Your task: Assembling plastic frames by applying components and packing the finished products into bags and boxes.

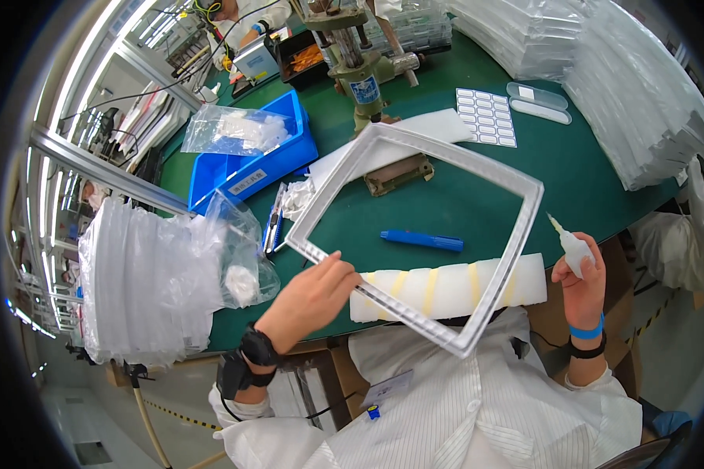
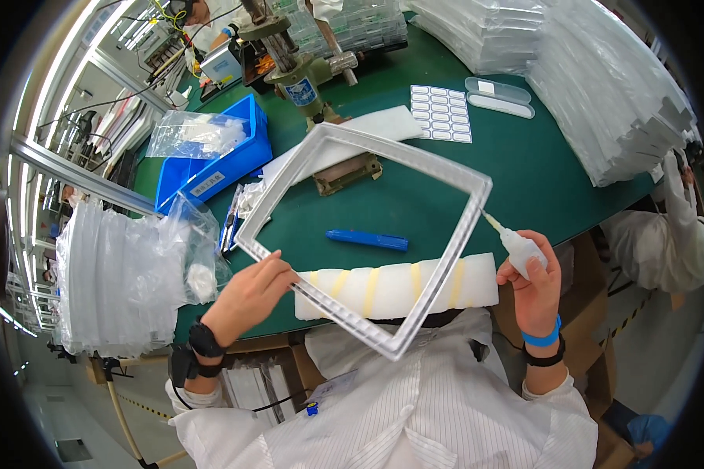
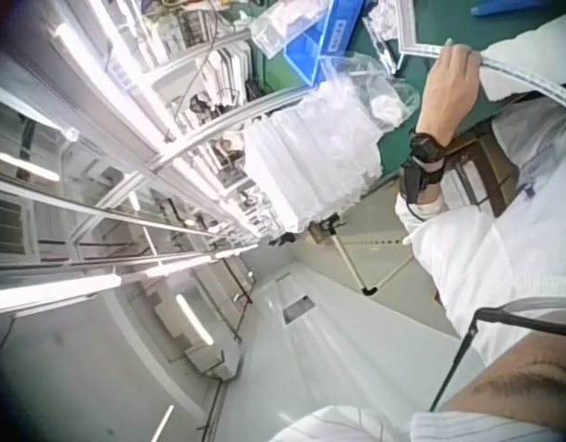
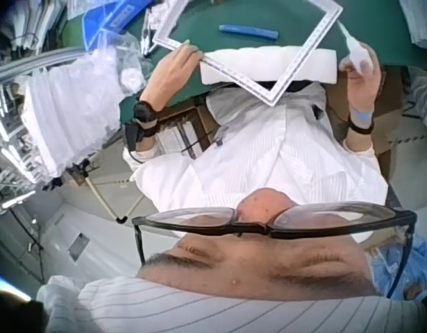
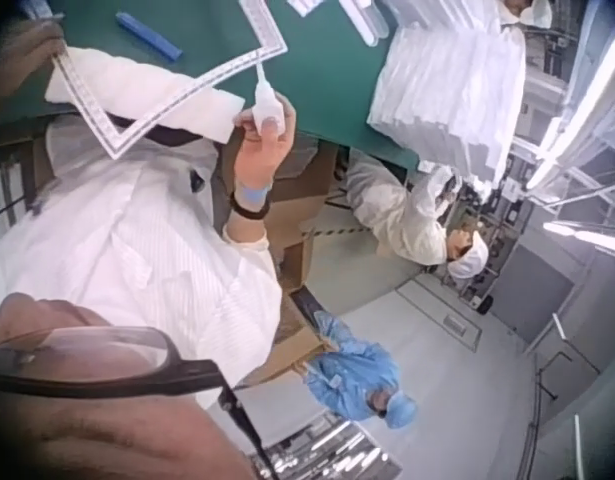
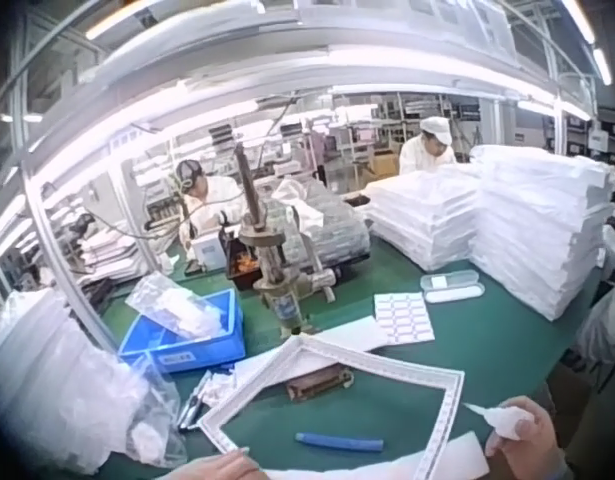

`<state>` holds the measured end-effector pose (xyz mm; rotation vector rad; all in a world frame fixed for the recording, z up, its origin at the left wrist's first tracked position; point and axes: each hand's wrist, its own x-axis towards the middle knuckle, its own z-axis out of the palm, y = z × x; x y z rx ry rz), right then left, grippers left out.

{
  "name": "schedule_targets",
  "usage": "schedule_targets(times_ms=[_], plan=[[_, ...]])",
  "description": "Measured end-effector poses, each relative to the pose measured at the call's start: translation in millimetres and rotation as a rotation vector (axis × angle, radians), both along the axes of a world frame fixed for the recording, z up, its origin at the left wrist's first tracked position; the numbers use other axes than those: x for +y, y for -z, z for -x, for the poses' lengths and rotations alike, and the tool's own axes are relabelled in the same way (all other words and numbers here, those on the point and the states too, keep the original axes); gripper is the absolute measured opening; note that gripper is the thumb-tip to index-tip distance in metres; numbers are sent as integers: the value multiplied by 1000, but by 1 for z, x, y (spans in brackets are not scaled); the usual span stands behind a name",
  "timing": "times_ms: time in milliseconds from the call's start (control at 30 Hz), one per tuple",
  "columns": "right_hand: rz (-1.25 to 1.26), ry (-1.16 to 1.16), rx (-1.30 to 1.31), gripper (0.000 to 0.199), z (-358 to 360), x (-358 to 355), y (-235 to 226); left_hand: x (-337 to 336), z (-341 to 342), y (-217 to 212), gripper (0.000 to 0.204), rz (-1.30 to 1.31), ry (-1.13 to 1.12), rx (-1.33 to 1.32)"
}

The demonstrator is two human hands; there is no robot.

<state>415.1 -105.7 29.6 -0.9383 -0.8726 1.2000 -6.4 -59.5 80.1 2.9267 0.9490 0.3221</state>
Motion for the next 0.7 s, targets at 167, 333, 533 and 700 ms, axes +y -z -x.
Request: schedule_targets(times_ms=[167, 333, 533, 700], plan=[[55, -104, 40, 50, 12, 2, 6, 36, 35, 14, 18, -61, 36, 92], [95, -178, 55, 45, 24, 2, 7, 54, 29, 26, 27, -50, -172, 21], [106, -328, -55, 38, 32, -5, 11, -45, -74, 11, 39, 125, -356, -324], [166, -460, -170, 33, 39, -3, 7, -58, -94, 57, 26, 81, -491, -405]])
